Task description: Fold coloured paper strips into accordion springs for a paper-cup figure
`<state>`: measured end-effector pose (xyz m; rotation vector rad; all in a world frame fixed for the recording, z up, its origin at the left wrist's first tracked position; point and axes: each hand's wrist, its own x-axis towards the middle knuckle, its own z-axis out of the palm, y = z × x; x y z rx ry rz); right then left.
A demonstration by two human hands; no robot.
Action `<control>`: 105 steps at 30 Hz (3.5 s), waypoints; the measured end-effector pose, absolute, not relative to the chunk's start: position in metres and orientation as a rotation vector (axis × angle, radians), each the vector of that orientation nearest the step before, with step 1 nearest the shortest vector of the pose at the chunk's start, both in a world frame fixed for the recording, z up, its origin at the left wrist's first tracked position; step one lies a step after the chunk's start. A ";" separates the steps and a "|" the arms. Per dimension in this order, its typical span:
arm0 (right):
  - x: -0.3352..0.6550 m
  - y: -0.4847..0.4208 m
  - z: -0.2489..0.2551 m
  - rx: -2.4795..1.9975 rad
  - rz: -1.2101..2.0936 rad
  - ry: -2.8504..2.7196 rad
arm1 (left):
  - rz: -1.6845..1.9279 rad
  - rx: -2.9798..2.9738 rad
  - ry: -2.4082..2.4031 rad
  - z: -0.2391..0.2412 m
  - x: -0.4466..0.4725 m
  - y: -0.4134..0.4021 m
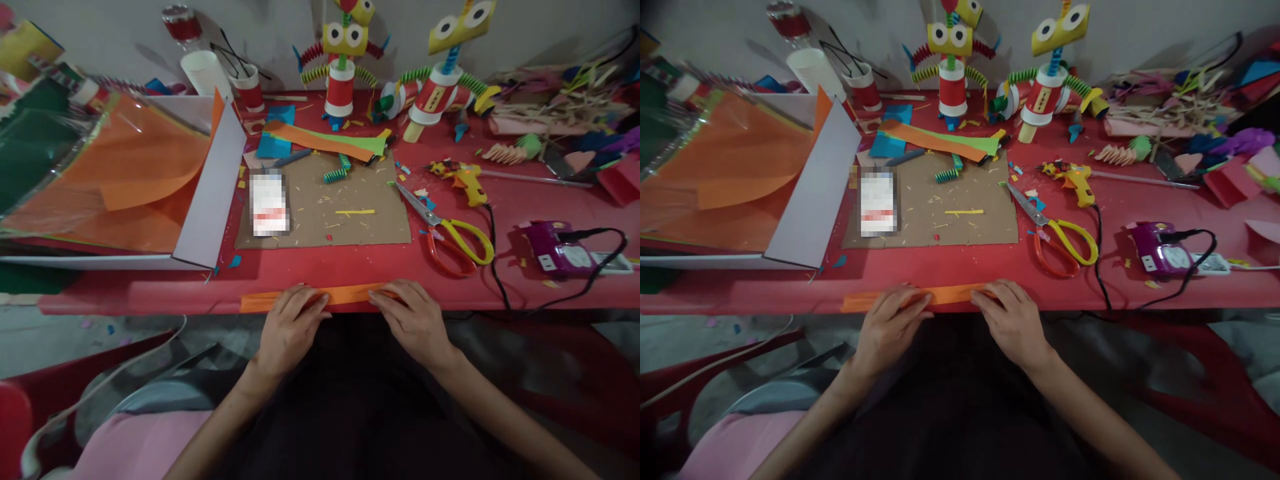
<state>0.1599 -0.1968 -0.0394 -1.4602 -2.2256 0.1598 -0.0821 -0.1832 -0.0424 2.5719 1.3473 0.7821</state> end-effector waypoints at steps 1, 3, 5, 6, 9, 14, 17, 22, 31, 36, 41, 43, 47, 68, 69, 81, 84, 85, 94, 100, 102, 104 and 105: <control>0.161 -0.196 -0.039 -1.454 0.161 -2.241 | 0.769 2.571 1.362 -0.041 -0.082 -0.183; 0.164 -0.194 -0.039 -1.430 0.145 -2.278 | 0.748 2.598 1.378 -0.038 -0.083 -0.181; 0.165 -0.192 -0.039 -1.414 0.110 -2.308 | 0.709 2.646 1.364 -0.036 -0.084 -0.178; 0.166 -0.190 -0.038 -1.414 0.098 -2.322 | 0.682 2.659 1.358 -0.034 -0.084 -0.177; 0.165 -0.183 -0.033 -1.472 0.104 -2.361 | 0.571 2.613 1.388 -0.030 -0.082 -0.170; 0.162 -0.167 -0.025 -1.585 0.237 -2.429 | 0.352 2.426 1.485 -0.020 -0.074 -0.157; 0.163 -0.159 -0.025 -1.612 0.247 -2.460 | 0.250 2.395 1.554 -0.015 -0.071 -0.152; 0.163 -0.158 -0.029 -1.656 0.131 -2.480 | 0.213 2.426 1.603 -0.015 -0.069 -0.152; 0.162 -0.162 -0.034 -1.621 -0.021 -2.432 | 0.300 2.630 1.531 -0.023 -0.068 -0.157; 0.165 -0.153 -0.032 -1.505 0.288 -2.301 | 0.456 2.722 1.407 -0.020 -0.081 -0.140; 0.163 -0.097 -0.004 -1.269 0.514 -2.251 | 0.544 2.803 1.474 0.005 -0.076 -0.097; 0.159 -0.066 0.013 -1.244 0.417 -2.282 | 0.595 2.801 1.487 0.019 -0.065 -0.075; 0.153 -0.018 0.035 -1.147 0.336 -2.222 | 0.773 2.751 1.473 0.037 -0.041 -0.030; 0.138 -0.001 0.008 -0.829 1.253 -0.819 | 1.223 2.295 1.424 0.015 -0.037 0.000; 0.134 -0.003 0.009 -0.796 1.340 -0.795 | 1.220 2.279 1.423 0.015 -0.036 -0.001; 0.118 -0.010 -0.002 -0.954 1.377 -0.818 | 0.906 2.044 1.346 0.024 -0.033 -0.009; 0.131 -0.005 0.003 -1.029 1.277 -0.716 | 0.811 1.966 1.425 0.026 -0.034 -0.009; 0.134 -0.004 0.004 -1.023 1.257 -0.671 | 0.796 1.941 1.453 0.026 -0.034 -0.009; 0.128 -0.010 0.004 -1.087 1.384 -0.793 | 0.694 1.649 1.411 0.032 -0.033 -0.008; 0.152 -0.001 0.009 -1.083 1.142 -0.704 | 0.493 1.586 1.314 0.036 -0.040 -0.004; 0.162 0.003 0.011 -1.080 1.082 -0.666 | 0.438 1.570 1.297 0.039 -0.042 -0.003; 0.170 0.005 0.014 -1.081 1.023 -0.625 | 0.389 1.563 1.304 0.042 -0.045 -0.002; 0.174 0.006 0.015 -1.079 0.992 -0.600 | 0.371 1.573 1.309 0.044 -0.046 -0.001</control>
